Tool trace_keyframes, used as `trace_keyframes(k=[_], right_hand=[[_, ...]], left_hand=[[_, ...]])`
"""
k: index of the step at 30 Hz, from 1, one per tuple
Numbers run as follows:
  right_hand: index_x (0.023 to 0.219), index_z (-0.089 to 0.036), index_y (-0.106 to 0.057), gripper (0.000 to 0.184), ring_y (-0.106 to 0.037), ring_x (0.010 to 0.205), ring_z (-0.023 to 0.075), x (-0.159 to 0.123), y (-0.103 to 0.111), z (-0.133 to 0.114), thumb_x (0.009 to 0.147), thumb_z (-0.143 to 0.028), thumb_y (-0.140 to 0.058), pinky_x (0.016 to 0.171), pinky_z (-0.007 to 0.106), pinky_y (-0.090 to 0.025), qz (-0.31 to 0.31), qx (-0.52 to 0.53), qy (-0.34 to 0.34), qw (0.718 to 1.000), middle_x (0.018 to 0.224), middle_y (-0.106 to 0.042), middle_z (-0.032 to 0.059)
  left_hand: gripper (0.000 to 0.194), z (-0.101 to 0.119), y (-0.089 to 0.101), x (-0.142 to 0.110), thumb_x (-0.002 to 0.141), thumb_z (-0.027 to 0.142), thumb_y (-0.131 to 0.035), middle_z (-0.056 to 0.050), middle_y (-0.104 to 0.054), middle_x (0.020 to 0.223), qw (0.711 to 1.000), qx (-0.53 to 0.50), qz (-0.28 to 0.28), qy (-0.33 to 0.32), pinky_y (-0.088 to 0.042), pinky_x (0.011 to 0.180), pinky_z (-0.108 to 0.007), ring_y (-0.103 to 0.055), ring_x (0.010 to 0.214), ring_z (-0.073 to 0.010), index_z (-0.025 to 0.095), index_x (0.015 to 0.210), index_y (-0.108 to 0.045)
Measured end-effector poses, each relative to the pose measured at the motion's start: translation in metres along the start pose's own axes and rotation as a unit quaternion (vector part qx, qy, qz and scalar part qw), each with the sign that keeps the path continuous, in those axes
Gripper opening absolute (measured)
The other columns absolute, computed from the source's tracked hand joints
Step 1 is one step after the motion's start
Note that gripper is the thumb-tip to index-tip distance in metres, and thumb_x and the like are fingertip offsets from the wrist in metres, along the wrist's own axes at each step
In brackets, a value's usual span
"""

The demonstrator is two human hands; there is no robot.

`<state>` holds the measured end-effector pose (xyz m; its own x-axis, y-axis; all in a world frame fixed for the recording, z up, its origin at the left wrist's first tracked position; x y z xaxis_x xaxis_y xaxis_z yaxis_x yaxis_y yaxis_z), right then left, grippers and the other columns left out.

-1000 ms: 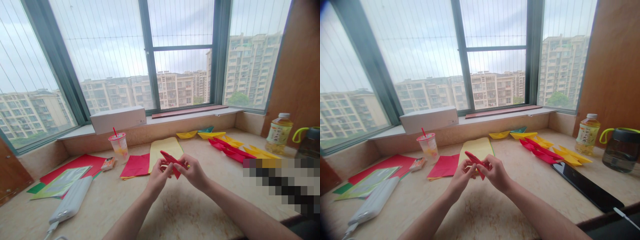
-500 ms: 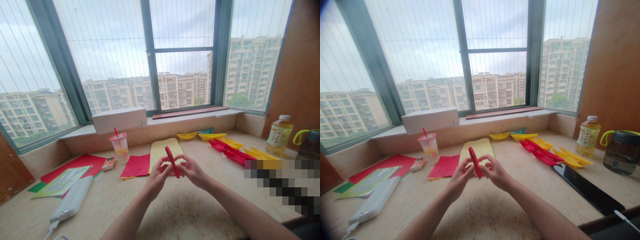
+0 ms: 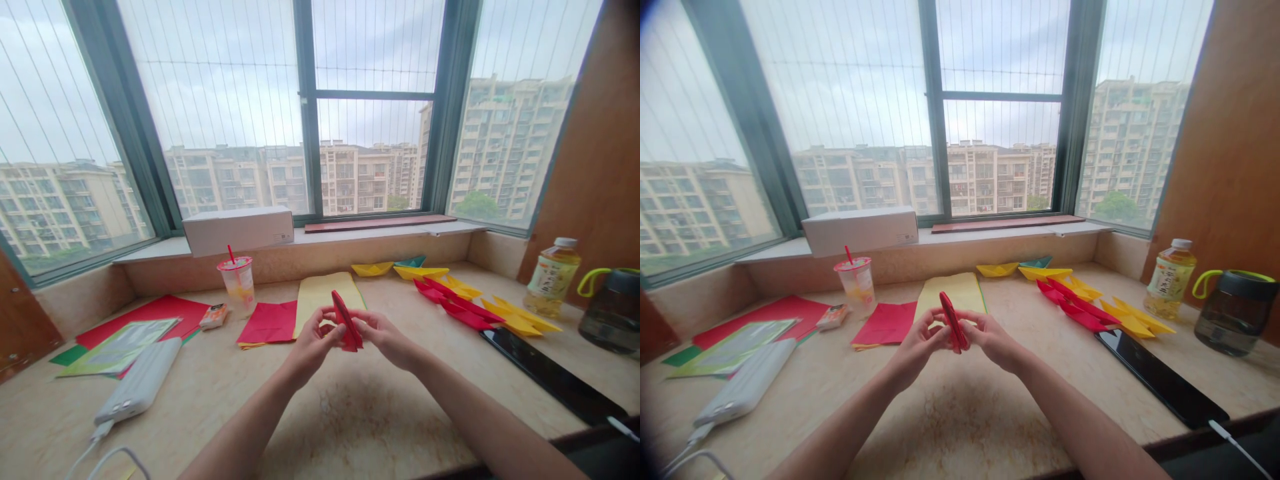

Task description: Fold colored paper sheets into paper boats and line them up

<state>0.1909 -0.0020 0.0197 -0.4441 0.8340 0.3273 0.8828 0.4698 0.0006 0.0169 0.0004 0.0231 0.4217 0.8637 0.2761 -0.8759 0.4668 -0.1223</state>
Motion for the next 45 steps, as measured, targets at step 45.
trace_keyframes(k=[45], right_hand=[[0.097, -0.022, -0.068, 0.021, -0.067, 0.084, 0.0197, -0.007, 0.011, 0.003, 0.098, -0.029, -0.048, 0.076, 0.031, -0.047, 0.105, -0.467, 0.206, 0.853, 0.092, -0.073, 0.0061]], left_hand=[[0.041, 0.005, 0.002, -0.007, 0.092, 0.047, -0.051, -0.013, -0.064, 0.123, 0.966, 0.248, -0.041, -0.059, -0.056, 0.063, -0.027, -0.062, 0.105, -0.027, 0.023, 0.123, -0.063]])
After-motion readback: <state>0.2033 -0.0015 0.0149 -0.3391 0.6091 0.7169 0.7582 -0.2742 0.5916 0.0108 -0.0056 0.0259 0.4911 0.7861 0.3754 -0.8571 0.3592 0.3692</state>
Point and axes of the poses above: each hand's wrist, its own x-axis towards the middle knuckle, its own y-axis out of the back of the hand, z = x × y, the point moved 1 cm from there along x, towards the middle knuckle
